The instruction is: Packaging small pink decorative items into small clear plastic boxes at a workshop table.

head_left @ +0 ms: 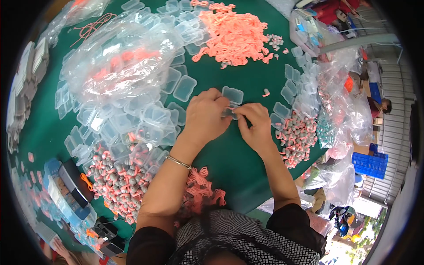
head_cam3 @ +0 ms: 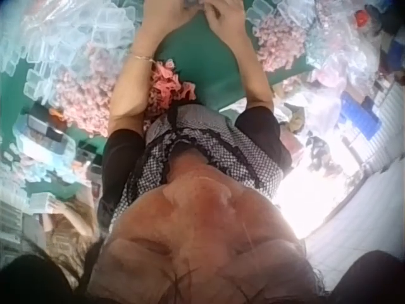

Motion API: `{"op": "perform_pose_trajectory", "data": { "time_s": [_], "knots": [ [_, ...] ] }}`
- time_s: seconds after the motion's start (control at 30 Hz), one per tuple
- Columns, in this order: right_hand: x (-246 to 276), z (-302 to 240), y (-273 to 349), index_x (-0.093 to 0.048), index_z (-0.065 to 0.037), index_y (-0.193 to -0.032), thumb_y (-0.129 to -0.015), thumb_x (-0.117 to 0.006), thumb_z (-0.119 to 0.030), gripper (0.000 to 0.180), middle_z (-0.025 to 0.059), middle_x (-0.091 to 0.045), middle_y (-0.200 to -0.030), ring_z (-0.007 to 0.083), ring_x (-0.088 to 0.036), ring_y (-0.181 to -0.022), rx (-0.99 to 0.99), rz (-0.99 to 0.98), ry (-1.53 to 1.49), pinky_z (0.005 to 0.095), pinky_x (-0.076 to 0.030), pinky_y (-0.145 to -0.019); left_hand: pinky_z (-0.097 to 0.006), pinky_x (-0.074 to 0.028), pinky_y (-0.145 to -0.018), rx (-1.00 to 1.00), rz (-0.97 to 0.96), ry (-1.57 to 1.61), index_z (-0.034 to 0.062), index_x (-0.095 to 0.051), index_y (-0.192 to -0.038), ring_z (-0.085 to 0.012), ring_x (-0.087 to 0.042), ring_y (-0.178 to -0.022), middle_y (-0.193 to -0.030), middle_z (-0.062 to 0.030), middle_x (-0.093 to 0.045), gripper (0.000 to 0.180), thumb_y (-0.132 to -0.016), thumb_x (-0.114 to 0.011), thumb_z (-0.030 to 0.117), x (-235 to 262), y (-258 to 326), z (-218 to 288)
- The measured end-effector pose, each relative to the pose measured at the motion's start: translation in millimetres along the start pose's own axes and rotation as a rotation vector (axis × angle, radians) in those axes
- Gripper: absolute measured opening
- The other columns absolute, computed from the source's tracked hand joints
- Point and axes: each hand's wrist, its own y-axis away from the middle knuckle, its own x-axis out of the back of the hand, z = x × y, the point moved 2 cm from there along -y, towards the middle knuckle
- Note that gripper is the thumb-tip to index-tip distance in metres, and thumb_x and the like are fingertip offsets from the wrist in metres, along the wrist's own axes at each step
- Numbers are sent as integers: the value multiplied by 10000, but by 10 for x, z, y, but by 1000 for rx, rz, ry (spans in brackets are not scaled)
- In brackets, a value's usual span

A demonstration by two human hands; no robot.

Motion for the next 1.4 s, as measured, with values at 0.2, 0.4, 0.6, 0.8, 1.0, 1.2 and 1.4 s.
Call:
{"op": "perform_pose_trajectory", "data": {
  "time_s": [0.2, 0.4, 0.6, 0.8, 1.0, 1.2, 1.4],
  "knots": [
    [295, 500, -130, -660, -55, -956, -779, -667, -26, 180, 121, -620, -972, 314, -598, -879, -115, 98, 357, 403, -462, -761, -393, -481, -759, 11, -23, -42, 101, -685, -837, -248, -607, -878, -917, -33, -601, 289, -596, -832, 165, 3, 9, 31],
    [349, 502, 8, -639, -73, -1028, -772, -686, -66, 261, 93, -603, -1016, 290, -572, -970, -152, -162, 192, 420, -433, -839, -395, -478, -749, 16, -22, -24, 106, -684, -845, -247, -604, -867, -909, -33, -594, 301, -592, -840, 157, -14, -5, 10],
    [457, 250, 356, -623, -99, -975, -755, -696, -113, 232, 60, -581, -977, 255, -555, -968, 20, -125, 488, 464, -340, -939, -398, -478, -746, 6, -22, -18, 109, -675, -830, -250, -604, -866, -905, -33, -590, 285, -600, -835, 158, -12, -12, 8],
    [672, 182, 411, -623, -110, -868, -746, -699, -128, 144, 53, -589, -969, 256, -548, -978, -62, -175, 548, 460, -330, -935, -403, -479, -752, 0, -42, -14, 98, -650, -886, -278, -601, -876, -943, -47, -585, 338, -612, -840, 149, -8, 11, 1],
    [645, 795, -479, -642, -103, -903, -776, -653, -62, 134, 63, -622, -1008, 284, -577, -984, -13, -13, 432, 422, -413, -822, -409, -478, -765, 16, -71, -30, 93, -625, -1006, -292, -600, -898, -960, -63, -591, 441, -622, -831, 156, 22, 4, -2],
    [298, 1626, -1078, -662, -122, -936, -757, -674, -61, 190, 40, -626, -1036, 264, -597, -955, 104, -29, 657, 403, -489, -754, -402, -484, -787, -9, -22, 14, 77, -619, -1074, -287, -603, -928, -988, -74, -599, 507, -624, -831, 178, -17, 6, -23],
    [390, 1578, -991, -617, -87, -844, -758, -705, -102, 124, 59, -625, -790, 267, -609, -807, 126, -101, 593, 403, -480, -709, -396, -484, -775, -8, -61, -14, 71, -637, -1056, -280, -602, -926, -984, -70, -598, 497, -615, -836, 181, -20, -8, -49]
  ]
}}
